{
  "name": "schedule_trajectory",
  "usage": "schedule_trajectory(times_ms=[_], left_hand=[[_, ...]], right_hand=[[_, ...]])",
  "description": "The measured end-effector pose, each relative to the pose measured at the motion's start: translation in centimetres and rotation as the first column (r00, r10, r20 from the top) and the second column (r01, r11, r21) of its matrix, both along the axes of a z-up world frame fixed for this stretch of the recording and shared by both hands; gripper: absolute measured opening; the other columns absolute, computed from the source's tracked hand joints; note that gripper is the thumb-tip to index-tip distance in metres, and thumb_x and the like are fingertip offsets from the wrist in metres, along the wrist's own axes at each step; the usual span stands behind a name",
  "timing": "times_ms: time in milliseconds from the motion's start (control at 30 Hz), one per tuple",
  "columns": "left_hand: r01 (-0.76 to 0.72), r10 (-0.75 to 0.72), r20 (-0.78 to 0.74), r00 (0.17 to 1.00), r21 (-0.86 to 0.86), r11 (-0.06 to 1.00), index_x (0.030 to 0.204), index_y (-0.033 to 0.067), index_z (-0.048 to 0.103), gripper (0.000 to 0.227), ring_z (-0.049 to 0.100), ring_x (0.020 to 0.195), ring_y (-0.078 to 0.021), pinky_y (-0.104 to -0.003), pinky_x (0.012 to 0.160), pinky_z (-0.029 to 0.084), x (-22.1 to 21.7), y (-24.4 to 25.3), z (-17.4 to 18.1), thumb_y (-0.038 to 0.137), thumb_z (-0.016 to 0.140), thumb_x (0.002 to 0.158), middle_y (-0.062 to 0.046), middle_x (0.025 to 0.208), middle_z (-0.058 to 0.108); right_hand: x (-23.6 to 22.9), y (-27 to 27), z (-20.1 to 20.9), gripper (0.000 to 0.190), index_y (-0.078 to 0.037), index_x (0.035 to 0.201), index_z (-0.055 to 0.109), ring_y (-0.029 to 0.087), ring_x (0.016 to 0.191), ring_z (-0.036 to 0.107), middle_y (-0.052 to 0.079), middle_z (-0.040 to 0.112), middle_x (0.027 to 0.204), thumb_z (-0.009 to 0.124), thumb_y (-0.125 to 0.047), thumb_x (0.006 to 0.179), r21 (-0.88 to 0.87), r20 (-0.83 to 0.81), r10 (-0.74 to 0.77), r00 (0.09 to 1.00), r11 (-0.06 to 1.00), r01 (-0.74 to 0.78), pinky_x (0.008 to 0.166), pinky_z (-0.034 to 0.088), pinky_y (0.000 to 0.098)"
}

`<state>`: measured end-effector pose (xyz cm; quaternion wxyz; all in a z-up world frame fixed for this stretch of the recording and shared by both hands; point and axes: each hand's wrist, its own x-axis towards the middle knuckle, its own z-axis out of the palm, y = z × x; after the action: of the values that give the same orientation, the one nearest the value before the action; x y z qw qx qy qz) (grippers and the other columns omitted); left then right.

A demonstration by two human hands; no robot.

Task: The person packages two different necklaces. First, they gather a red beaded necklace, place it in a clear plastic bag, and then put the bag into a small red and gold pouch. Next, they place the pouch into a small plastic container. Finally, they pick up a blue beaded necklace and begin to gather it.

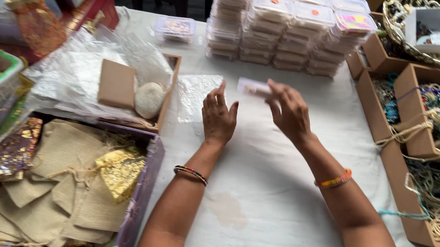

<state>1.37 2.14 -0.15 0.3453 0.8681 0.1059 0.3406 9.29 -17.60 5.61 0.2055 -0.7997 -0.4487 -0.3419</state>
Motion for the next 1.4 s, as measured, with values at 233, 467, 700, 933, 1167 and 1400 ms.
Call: schedule_trajectory(times_ms=[233,467,700,933,1167,1400], left_hand=[[0.120,0.011,-0.298,0.955,0.419,0.900,0.139,0.0077,0.052,0.054,0.042,0.134,-0.0357,-0.052,0.102,0.038,0.7,0.3,-1.1,0.035,0.061,0.093,-0.023,0.144,0.044],[0.199,0.002,-0.430,0.903,0.422,0.884,0.121,0.0047,0.061,0.034,0.053,0.122,-0.0333,-0.055,0.105,0.038,0.4,-0.1,0.1,0.031,0.057,0.099,-0.019,0.129,0.057],[0.118,0.044,-0.314,0.948,0.478,0.870,0.113,0.0062,0.064,0.029,0.055,0.118,-0.0299,-0.052,0.102,0.039,0.7,-0.5,-1.5,0.026,0.063,0.093,-0.014,0.120,0.060],[0.152,0.003,-0.335,0.942,0.434,0.888,0.115,0.0065,0.064,0.028,0.054,0.122,-0.0310,-0.054,0.105,0.039,0.6,0.0,-1.3,0.027,0.060,0.096,-0.015,0.123,0.060],[0.235,-0.115,-0.268,0.957,0.474,0.848,0.122,0.0116,0.067,0.028,0.061,0.115,-0.0303,-0.051,0.100,0.047,0.9,0.0,-2.3,0.025,0.060,0.098,-0.014,0.126,0.066],[0.561,-0.475,-0.299,0.827,0.410,0.719,0.118,0.0124,0.070,0.029,0.065,0.111,-0.0277,-0.045,0.102,0.048,-1.0,-0.6,0.2,0.033,0.067,0.098,-0.007,0.123,0.070]], right_hand=[[7.7,13.6,6.3,0.044,-0.008,0.126,0.057,0.037,0.107,0.068,0.017,0.065,0.118,0.079,-0.006,0.088,0.115,0.056,0.025,0.998,0.993,-0.031,0.092,0.058,0.0454],[16.2,21.2,3.3,0.023,-0.013,0.111,0.068,0.024,0.091,0.072,0.007,0.068,0.101,0.077,-0.012,0.090,-0.105,0.334,-0.248,0.909,0.949,0.297,0.110,0.038,0.0525],[20.0,22.4,-0.3,0.017,-0.020,0.103,0.074,0.021,0.089,0.073,0.005,0.073,0.094,0.067,-0.006,0.100,-0.137,0.380,-0.445,0.811,0.840,0.525,0.111,0.032,0.0516],[15.0,20.4,1.8,0.009,-0.021,0.092,0.073,0.025,0.123,0.064,0.007,0.072,0.123,0.071,-0.013,0.089,-0.103,0.407,-0.477,0.779,0.824,0.558,0.118,0.012,0.0647],[1.8,2.2,5.4,0.046,-0.017,0.121,0.074,0.025,0.126,0.060,0.008,0.071,0.125,0.082,-0.043,0.084,-0.289,0.326,-0.288,0.901,0.876,0.385,0.120,0.007,0.0674],[-5.1,-27.3,13.3,0.036,-0.013,0.118,0.074,0.027,0.102,0.069,0.009,0.074,0.113,0.079,-0.043,0.099,-0.338,0.008,-0.662,0.749,0.703,0.625,0.089,0.054,0.0435]])
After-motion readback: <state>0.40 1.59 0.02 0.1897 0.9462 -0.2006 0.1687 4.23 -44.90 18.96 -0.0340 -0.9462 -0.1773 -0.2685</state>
